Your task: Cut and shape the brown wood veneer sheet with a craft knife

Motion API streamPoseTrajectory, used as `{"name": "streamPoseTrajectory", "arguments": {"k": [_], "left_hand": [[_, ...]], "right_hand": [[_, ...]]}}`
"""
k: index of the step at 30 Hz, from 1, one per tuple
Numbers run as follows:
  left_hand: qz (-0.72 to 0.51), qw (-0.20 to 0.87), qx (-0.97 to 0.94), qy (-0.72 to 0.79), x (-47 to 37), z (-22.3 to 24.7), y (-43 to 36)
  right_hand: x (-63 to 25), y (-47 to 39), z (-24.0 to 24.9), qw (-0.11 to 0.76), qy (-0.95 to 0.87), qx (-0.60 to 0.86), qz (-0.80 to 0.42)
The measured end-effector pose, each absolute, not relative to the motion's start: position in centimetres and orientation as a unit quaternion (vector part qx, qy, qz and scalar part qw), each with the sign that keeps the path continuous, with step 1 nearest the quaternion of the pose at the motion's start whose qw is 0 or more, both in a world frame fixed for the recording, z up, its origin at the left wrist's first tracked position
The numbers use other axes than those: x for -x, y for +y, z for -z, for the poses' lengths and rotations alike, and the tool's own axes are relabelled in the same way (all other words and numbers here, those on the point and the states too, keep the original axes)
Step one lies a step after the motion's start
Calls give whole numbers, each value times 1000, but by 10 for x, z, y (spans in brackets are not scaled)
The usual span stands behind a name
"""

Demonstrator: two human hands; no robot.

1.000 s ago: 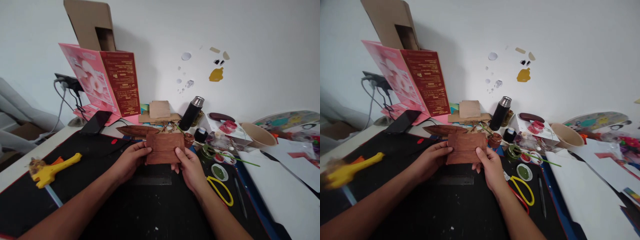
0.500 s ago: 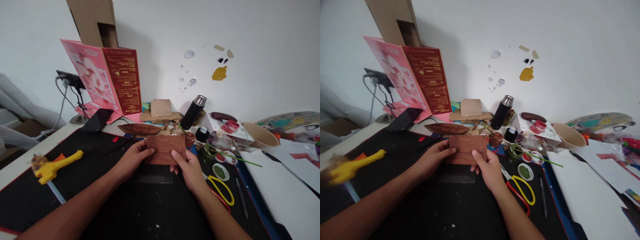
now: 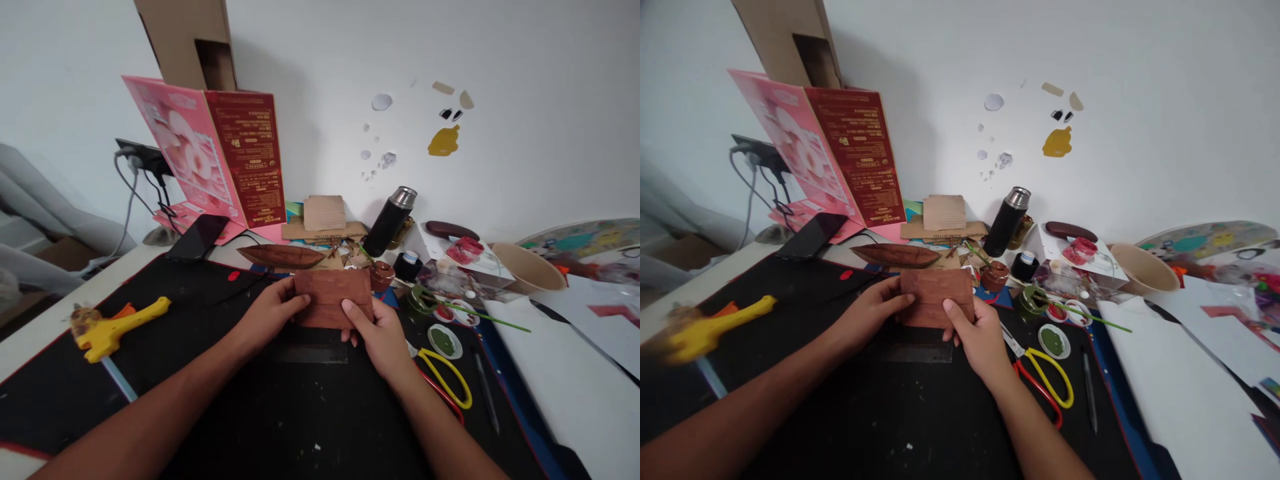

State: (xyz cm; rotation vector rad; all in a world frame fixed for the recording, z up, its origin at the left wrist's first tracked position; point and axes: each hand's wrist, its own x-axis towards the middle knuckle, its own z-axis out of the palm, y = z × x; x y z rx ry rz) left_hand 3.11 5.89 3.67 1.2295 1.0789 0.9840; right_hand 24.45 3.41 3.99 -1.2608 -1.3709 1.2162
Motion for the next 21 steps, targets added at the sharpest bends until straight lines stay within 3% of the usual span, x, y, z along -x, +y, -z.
{"name": "streamPoseTrajectory", "arguments": {"k": [21], "left_hand": [[-451, 574, -506, 460, -30, -38, 60]], "right_hand": [[-246, 33, -36, 427, -566, 508, -490]]}}
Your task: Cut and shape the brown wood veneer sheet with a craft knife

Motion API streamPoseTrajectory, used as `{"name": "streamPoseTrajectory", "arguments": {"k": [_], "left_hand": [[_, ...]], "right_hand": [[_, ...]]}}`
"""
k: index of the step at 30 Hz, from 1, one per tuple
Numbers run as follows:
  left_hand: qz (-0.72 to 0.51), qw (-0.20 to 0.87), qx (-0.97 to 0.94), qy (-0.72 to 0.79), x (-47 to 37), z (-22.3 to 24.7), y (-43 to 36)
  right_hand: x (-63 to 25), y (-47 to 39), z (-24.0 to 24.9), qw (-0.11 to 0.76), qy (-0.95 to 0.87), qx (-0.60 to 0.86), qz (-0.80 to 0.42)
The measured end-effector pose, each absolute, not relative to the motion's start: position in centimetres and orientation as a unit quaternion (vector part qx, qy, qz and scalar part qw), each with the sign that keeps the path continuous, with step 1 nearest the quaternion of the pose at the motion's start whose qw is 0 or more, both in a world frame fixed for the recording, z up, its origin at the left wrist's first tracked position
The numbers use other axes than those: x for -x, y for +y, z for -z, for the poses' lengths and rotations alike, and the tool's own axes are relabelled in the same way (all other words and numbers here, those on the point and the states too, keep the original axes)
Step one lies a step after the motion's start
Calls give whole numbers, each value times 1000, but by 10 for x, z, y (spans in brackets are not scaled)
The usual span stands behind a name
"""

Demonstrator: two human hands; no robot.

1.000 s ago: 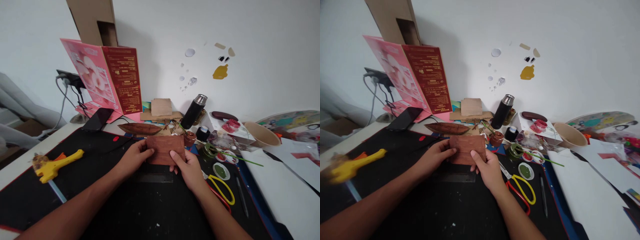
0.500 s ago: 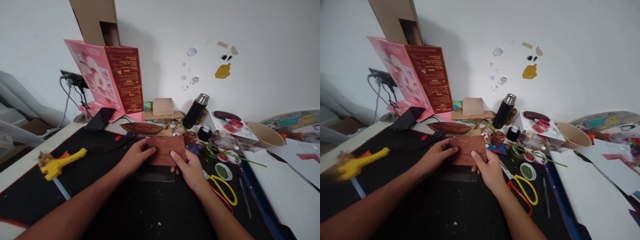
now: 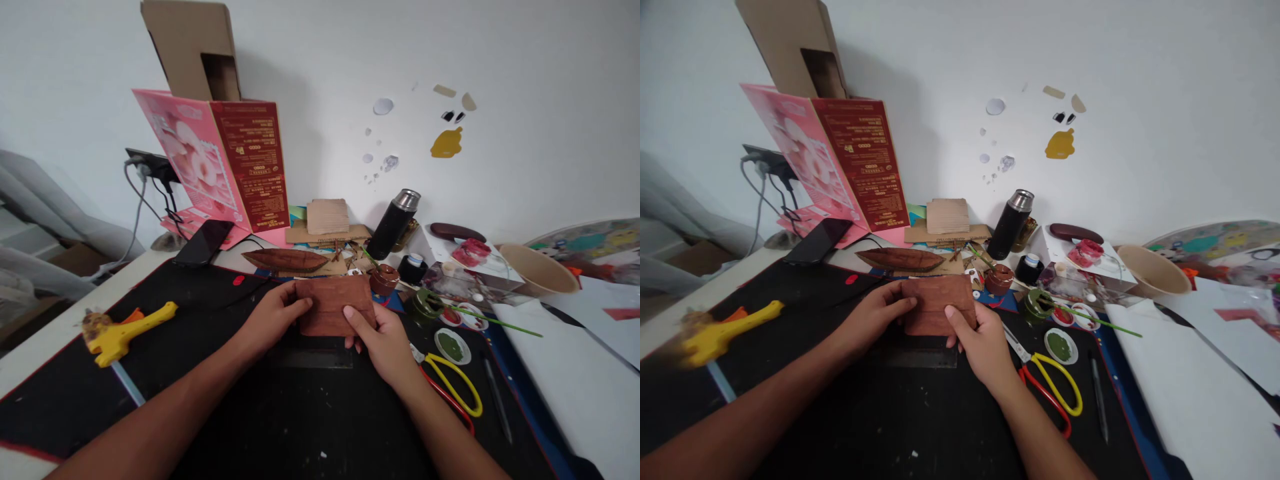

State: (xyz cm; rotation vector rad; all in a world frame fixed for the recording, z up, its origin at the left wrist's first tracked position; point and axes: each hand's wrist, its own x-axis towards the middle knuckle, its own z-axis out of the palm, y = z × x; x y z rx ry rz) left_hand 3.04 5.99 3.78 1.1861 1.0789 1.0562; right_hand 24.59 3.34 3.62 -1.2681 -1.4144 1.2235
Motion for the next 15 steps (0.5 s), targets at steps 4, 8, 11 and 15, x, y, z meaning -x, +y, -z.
{"name": "streamPoseTrajectory", "arguments": {"k": [4, 8, 11, 15], "left_hand": [[-457, 599, -476, 453, -33, -35, 59], [-483, 626, -430, 435, -35, -35, 59], [-503, 641, -399, 421, -36, -36, 58], [-506, 660, -383, 402, -42, -37, 51]], "right_hand": [[-245, 34, -37, 445, -544, 482, -523], [-244, 35, -39, 481, -512, 436, -562], [-242, 34, -39, 475, -514, 418, -580], [-237, 31, -36, 448, -525, 434, -579]]}}
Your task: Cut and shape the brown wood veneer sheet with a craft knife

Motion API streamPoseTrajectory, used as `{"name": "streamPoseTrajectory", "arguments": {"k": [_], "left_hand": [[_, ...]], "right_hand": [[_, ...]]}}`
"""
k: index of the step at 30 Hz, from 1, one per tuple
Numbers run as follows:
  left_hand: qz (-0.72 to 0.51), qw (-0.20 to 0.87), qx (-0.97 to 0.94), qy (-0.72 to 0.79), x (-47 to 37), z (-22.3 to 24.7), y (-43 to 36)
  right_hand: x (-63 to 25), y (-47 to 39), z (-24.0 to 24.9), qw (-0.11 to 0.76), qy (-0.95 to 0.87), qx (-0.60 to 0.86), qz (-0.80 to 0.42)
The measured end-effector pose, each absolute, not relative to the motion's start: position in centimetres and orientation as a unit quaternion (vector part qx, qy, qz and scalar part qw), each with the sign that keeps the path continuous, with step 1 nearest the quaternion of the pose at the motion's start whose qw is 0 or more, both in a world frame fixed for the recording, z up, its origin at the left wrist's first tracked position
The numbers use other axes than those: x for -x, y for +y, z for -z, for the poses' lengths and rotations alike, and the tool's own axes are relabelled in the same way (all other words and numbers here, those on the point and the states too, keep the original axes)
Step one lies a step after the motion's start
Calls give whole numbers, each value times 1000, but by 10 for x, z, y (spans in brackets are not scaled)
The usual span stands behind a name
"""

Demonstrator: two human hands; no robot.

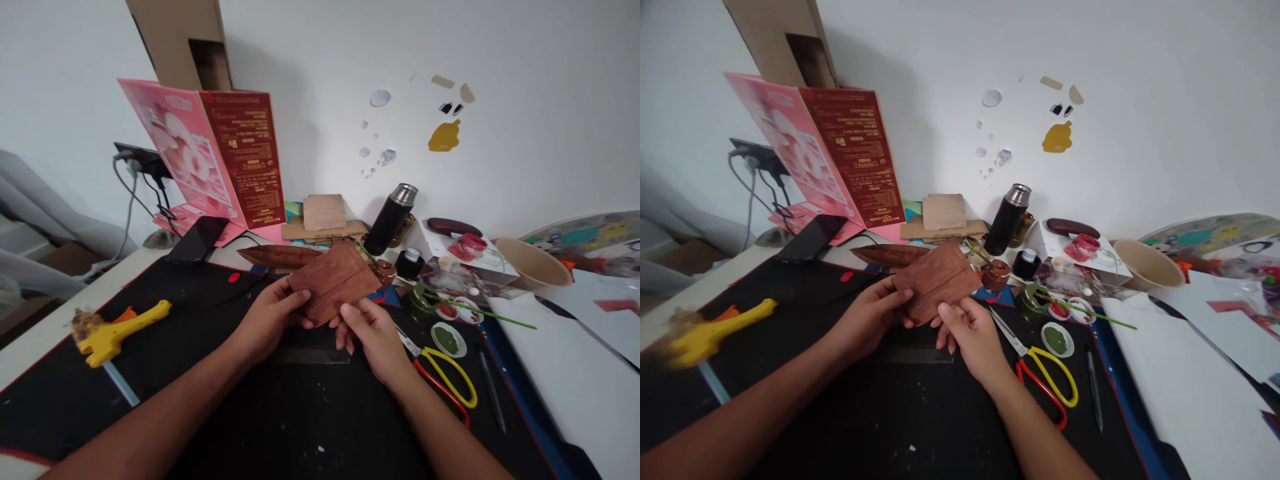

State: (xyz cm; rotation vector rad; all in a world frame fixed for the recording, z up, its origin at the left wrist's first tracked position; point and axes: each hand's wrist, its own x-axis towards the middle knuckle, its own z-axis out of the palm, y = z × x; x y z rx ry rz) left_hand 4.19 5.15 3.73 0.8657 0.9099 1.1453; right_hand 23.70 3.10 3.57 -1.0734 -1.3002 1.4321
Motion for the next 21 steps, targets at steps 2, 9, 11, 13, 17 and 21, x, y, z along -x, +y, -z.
{"name": "streamPoseTrajectory", "arguments": {"k": [2, 9, 11, 13, 17, 21], "left_hand": [[-492, 674, -388, 390, -46, -37, 48], [-457, 685, -420, 382, -54, -32, 42], [-451, 682, -425, 387, -54, -31, 42], [-446, 680, -431, 392, -54, -31, 42], [-440, 674, -439, 400, -54, -32, 42], [-440, 672, -443, 399, -54, -31, 41]], "right_hand": [[-233, 29, -32, 436, -530, 448, -572], [-224, 26, -27, 499, -480, 477, -541], [-224, 26, -28, 505, -461, 487, -542], [-225, 26, -28, 502, -458, 500, -537], [-226, 26, -26, 499, -485, 513, -503], [-225, 26, -26, 512, -512, 510, -465]]}}
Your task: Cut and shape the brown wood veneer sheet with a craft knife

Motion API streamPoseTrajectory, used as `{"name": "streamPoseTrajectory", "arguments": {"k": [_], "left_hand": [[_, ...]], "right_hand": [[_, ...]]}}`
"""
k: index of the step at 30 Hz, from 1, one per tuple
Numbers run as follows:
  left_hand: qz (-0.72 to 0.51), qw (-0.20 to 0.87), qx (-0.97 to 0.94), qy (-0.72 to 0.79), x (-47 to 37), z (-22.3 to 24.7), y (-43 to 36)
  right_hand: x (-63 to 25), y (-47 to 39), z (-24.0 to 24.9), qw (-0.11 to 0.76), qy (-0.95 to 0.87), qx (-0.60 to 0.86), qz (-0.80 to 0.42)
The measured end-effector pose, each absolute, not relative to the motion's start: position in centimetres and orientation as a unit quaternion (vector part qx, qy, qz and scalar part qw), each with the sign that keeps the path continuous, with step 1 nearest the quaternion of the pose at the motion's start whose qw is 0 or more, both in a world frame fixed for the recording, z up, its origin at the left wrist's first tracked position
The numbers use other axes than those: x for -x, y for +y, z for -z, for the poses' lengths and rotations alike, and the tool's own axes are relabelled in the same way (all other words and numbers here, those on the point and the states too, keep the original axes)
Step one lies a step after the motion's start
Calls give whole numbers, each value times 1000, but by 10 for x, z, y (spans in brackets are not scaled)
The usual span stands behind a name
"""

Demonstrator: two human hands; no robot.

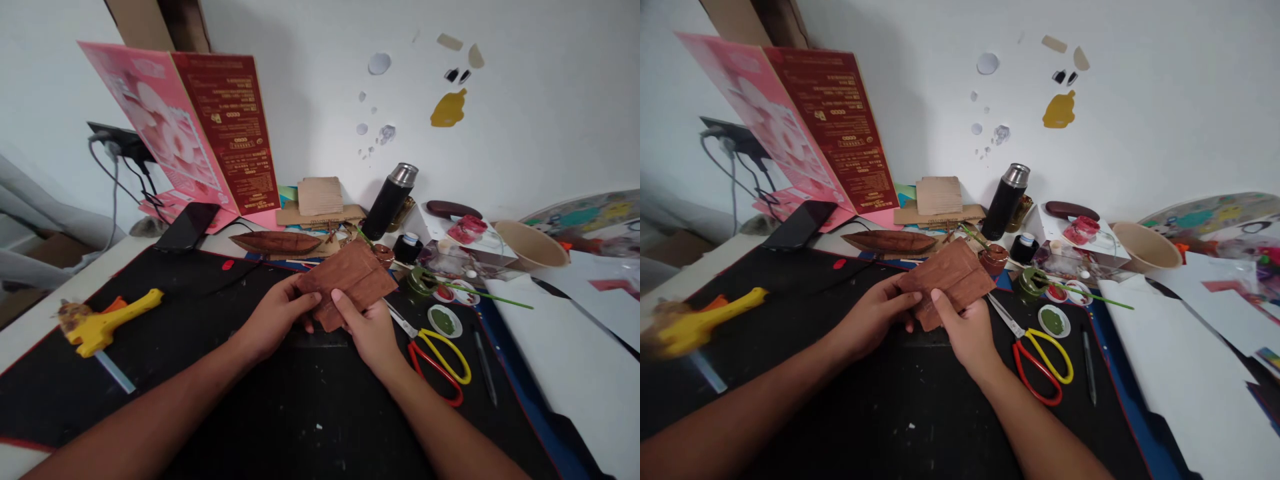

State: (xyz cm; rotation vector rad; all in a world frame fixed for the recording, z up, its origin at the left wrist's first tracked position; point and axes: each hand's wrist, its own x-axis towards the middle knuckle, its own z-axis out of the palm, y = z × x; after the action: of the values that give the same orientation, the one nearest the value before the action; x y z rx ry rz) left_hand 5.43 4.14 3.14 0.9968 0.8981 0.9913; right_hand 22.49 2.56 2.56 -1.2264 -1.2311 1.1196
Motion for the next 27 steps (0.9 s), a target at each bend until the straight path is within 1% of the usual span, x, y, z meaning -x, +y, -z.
{"name": "streamPoseTrajectory", "arguments": {"k": [7, 11, 22, 27], "left_hand": [[-435, 663, -455, 405, -54, -33, 42], [-425, 657, -463, 416, -54, -34, 43], [-427, 654, -473, 408, -51, -31, 44], [-424, 633, -490, 423, -51, -33, 44]], "right_hand": [[-223, 24, -29, 536, -552, 498, -401], [-223, 22, -27, 529, -571, 504, -374], [-224, 23, -30, 525, -569, 511, -373], [-224, 22, -27, 517, -577, 510, -373]]}}
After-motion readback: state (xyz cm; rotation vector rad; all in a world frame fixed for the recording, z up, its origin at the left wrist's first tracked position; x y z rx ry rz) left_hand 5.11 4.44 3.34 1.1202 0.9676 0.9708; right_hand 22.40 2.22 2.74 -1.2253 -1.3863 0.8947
